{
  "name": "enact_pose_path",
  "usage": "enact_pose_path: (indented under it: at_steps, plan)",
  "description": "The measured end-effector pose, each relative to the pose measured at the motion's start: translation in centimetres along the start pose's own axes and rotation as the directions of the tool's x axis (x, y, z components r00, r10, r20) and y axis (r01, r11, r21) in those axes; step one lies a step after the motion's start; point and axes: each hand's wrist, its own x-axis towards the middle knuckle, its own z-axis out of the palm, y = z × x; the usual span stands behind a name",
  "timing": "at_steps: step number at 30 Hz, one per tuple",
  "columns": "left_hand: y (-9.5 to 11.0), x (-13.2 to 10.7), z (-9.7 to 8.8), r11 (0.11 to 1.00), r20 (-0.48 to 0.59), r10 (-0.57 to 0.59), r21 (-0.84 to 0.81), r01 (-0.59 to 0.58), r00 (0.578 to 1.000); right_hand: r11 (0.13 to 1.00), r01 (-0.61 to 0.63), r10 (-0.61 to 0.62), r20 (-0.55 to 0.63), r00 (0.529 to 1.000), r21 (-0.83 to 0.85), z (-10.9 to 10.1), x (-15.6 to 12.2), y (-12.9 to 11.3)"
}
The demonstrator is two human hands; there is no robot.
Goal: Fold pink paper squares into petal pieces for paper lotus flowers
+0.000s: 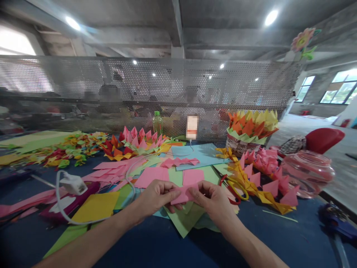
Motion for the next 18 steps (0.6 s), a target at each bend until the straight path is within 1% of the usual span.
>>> enact_pose_path:
  at_steps: [11, 18]
  plan:
    - [0.17, -0.1, 0.05, 1.0, -0.014, -0.007, 0.003, 0.007, 1.0, 1.0, 0.014, -0.014, -0.009, 1.0, -0.007, 0.03, -0.09, -0.07]
    - [0.24, -0.07, 0.09, 1.0, -0.008, -0.011, -0.022, 0.011, 1.0, 0.999, 0.02, -0.021, -0.014, 1.0, -0.031, -0.02, -0.02, -0.07]
